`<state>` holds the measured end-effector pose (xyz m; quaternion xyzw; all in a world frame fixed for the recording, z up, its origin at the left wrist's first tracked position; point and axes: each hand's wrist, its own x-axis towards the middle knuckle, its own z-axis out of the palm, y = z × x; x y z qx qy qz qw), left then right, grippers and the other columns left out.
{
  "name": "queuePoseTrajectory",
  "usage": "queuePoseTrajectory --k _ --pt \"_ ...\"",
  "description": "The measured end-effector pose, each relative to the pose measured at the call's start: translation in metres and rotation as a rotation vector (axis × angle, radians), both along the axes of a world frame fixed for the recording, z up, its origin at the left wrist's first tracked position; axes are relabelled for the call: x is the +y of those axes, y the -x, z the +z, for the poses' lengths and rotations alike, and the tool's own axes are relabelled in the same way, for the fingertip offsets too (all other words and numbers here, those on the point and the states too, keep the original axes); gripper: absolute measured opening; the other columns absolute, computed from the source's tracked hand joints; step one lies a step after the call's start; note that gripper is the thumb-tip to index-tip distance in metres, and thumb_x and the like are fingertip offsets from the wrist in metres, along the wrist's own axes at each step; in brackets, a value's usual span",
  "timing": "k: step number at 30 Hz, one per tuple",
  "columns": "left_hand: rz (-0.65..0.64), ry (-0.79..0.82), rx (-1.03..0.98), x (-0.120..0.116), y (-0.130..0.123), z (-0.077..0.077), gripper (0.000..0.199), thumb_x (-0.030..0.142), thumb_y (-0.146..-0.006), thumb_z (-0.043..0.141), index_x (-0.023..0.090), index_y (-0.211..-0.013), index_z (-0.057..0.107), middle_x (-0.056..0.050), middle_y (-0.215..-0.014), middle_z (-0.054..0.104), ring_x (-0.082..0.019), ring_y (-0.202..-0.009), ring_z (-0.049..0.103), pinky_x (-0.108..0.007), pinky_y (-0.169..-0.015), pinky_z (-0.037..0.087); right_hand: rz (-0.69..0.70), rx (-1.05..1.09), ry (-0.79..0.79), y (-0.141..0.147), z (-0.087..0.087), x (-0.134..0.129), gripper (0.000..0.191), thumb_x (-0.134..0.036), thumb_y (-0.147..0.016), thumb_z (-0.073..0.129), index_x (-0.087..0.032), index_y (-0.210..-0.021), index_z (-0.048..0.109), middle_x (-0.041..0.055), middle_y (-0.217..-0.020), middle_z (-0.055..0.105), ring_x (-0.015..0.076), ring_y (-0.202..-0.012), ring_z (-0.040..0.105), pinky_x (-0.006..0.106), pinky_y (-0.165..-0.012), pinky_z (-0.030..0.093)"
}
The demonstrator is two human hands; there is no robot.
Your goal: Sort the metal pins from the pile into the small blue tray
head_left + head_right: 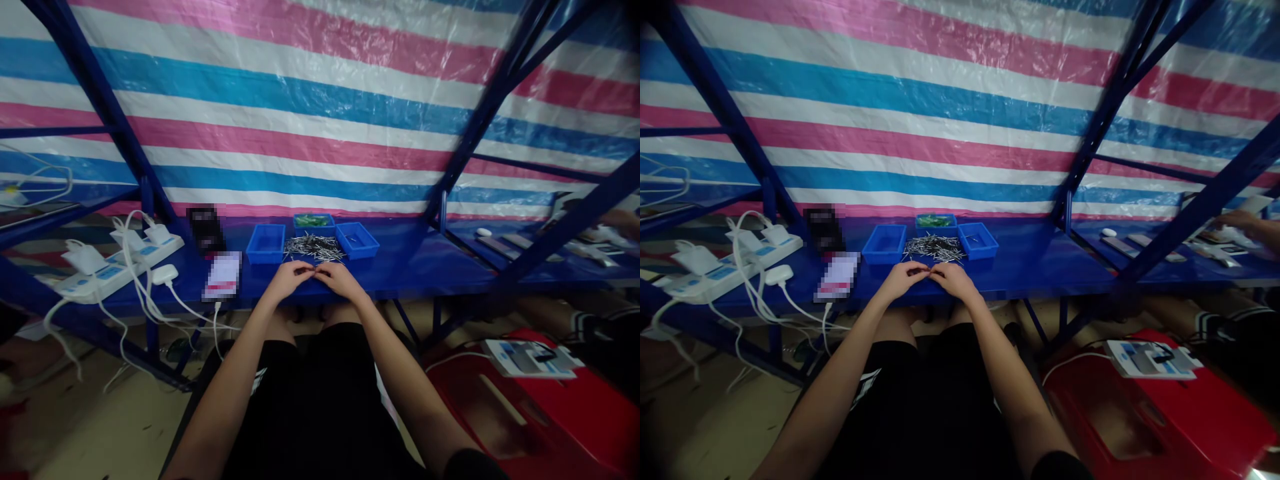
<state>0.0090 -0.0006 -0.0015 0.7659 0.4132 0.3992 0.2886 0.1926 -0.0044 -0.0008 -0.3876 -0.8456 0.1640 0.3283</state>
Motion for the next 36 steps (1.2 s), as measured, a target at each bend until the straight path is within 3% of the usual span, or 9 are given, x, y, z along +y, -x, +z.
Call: queuePoseTrajectory --k 6,8,14,23,27,33,36 --pt "0.007 0.044 -0.063 -0.002 0.000 0.002 0.024 0.033 -0.078 0.052 0.015 -0.090 0.063 -0.006 -0.085 0.067 -0.019 -0.080 0.062 -0.029 -0.075 0.048 -0.078 0.228 0.106 -0.002 -0.003 0.002 0.029 -0.036 -0.081 0.054 -0.020 -0.106 0.058 0.0007 -0.080 0.065 0.0121 -0.069 0.057 0.023 -0.068 0.042" --pt "0.002 0.034 -0.015 -0.002 0.001 0.003 0.025 0.034 -0.079 0.051 0.015 -0.090 0.064 -0.006 -0.086 0.068 -0.019 -0.080 0.062 -0.030 -0.077 0.047 -0.089 0.269 0.104 -0.002 -0.003 0.002 0.028 -0.035 -0.082 0.051 -0.019 -0.104 0.059 0.0011 -0.082 0.065 0.0123 -0.070 0.057 0.024 -0.069 0.043" --pt "0.032 -0.018 0.025 -0.001 0.004 0.003 0.029 0.037 -0.080 0.052 0.017 -0.094 0.068 -0.006 -0.095 0.068 -0.020 -0.085 0.061 -0.030 -0.081 0.045 -0.073 0.210 0.077 -0.002 -0.002 0.003 0.018 -0.031 -0.083 0.050 -0.019 -0.089 0.062 0.0012 -0.083 0.066 0.0131 -0.075 0.059 0.023 -0.070 0.041" --pt "0.138 -0.011 -0.046 0.004 0.004 -0.002 0.027 0.039 -0.077 0.055 0.016 -0.081 0.067 -0.006 -0.081 0.068 -0.019 -0.076 0.062 -0.029 -0.073 0.046 -0.173 0.111 -0.036 0.002 -0.002 -0.002 0.018 -0.029 -0.086 0.046 -0.020 -0.087 0.061 0.0021 -0.083 0.066 0.0142 -0.076 0.058 0.023 -0.071 0.040" --pt "0.184 -0.003 -0.101 0.003 0.002 -0.001 0.030 0.042 -0.077 0.054 0.016 -0.090 0.064 -0.005 -0.078 0.067 -0.018 -0.073 0.061 -0.028 -0.069 0.046 -0.317 0.147 -0.111 -0.012 0.007 0.000 0.020 -0.031 -0.087 0.044 -0.019 -0.089 0.060 0.0045 -0.084 0.065 0.0163 -0.076 0.058 0.026 -0.070 0.041" --pt "0.219 -0.015 -0.103 0.003 0.002 -0.003 0.032 0.042 -0.078 0.052 0.017 -0.094 0.063 -0.004 -0.078 0.065 -0.017 -0.072 0.060 -0.028 -0.069 0.046 -0.774 0.014 -0.317 -0.059 0.043 0.020 0.028 -0.034 -0.086 0.044 -0.014 -0.096 0.060 0.0122 -0.088 0.061 0.0239 -0.085 0.052 0.034 -0.076 0.037" --pt "0.205 -0.010 -0.080 0.003 0.002 -0.004 0.029 0.040 -0.078 0.053 0.017 -0.092 0.064 -0.005 -0.080 0.066 -0.017 -0.073 0.060 -0.028 -0.070 0.046 -0.764 -0.097 -0.361 -0.053 0.042 0.022 0.029 -0.033 -0.086 0.045 -0.015 -0.104 0.058 0.0138 -0.097 0.058 0.0252 -0.091 0.049 0.035 -0.078 0.036"
